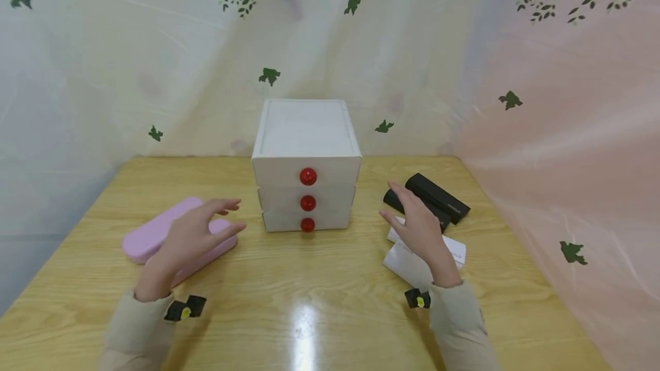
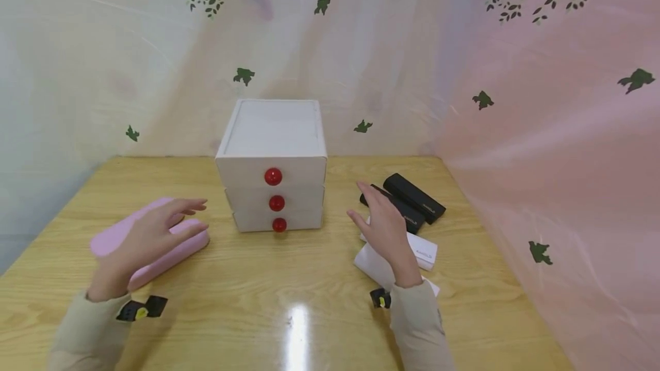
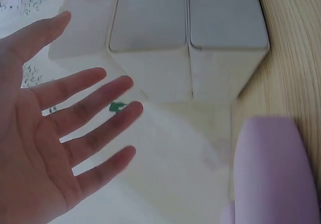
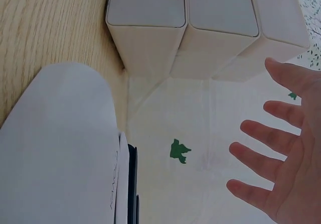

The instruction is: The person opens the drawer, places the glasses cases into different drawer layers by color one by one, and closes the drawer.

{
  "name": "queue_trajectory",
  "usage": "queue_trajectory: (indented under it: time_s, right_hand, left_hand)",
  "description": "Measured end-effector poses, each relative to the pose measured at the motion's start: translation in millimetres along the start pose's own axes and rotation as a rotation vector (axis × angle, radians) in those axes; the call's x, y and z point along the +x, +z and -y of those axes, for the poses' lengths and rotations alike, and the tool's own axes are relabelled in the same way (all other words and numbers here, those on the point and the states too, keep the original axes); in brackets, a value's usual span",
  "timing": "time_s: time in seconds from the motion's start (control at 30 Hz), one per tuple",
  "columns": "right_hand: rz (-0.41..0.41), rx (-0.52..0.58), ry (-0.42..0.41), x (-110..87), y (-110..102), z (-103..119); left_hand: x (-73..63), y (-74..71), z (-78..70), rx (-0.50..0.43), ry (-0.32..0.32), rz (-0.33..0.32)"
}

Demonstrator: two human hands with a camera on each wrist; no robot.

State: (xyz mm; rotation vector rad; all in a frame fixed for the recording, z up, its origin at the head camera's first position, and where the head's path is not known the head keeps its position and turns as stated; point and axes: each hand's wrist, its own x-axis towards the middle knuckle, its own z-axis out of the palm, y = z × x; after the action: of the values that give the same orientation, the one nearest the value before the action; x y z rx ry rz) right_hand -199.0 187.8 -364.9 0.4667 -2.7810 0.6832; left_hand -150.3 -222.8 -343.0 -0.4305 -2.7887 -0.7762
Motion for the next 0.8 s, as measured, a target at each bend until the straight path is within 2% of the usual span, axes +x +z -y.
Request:
queue_trajectory:
  time_s: [0.13, 0.37, 0.57, 0.8]
  right_hand:
    - [-0.005, -0.001, 0.001, -0.5, 1.0, -1.1]
    - [-0.015, -0.010, -0.005, -0.1, 1.1, -1.7]
    - [-0.011, -0.009, 0.004, -0.2, 0.7, -2.2]
    - [-0.014, -0.009, 0.011, -0.9, 0.1, -4.2]
  left_hand:
    - [6.7, 11.2, -9.6, -0.126, 0.024, -0.045]
    - [24.4, 30.8, -30.1, -0.342, 0.023, -0.034]
    - [37.4, 46.4, -38.8, -0.427, 0.023, -0.051]
    - [49.4, 55.9, -47.9, -0.451, -0.030, -0.067]
